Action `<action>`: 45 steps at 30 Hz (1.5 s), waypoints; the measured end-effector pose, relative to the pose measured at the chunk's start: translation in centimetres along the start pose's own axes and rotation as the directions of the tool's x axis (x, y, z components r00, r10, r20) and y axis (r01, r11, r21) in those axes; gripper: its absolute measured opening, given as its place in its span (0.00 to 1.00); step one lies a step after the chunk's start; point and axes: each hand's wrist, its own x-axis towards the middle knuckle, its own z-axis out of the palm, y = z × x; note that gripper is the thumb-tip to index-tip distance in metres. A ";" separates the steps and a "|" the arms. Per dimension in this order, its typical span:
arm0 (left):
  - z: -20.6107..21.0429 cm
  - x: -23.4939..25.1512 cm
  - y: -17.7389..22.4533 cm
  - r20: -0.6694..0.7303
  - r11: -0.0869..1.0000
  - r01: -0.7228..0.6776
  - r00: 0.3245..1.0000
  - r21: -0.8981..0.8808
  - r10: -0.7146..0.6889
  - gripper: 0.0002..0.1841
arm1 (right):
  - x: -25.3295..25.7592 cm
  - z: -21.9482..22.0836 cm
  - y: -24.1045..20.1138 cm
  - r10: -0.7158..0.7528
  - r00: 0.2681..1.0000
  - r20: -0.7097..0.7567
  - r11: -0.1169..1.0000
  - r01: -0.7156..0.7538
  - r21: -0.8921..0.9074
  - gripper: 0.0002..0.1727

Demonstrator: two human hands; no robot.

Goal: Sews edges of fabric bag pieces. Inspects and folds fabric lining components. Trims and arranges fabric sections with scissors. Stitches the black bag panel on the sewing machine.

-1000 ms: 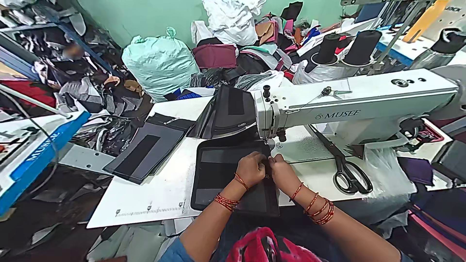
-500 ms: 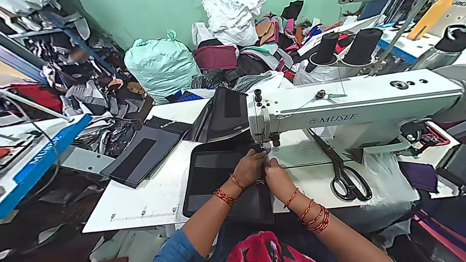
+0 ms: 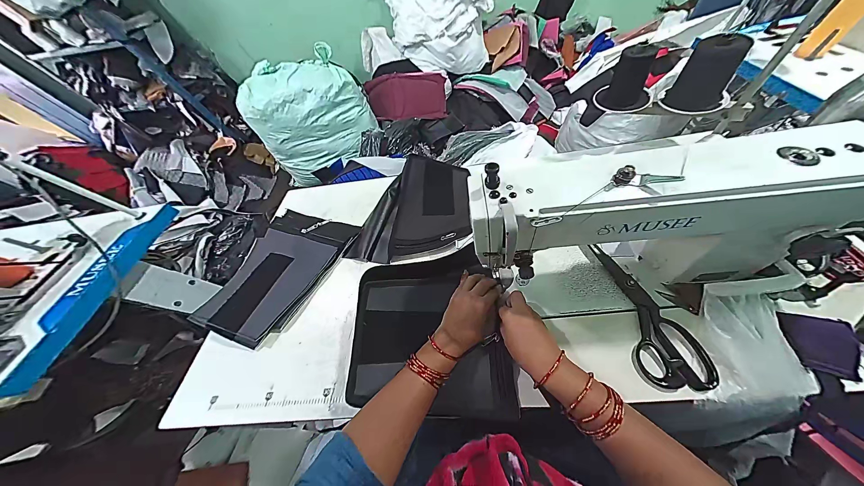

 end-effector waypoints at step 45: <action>-8.3 -10.9 5.7 0.604 0.966 -0.210 0.793 0.150 0.079 0.35 | -8.8 1.5 6.0 -0.129 0.916 -0.379 0.912 0.259 0.317 0.14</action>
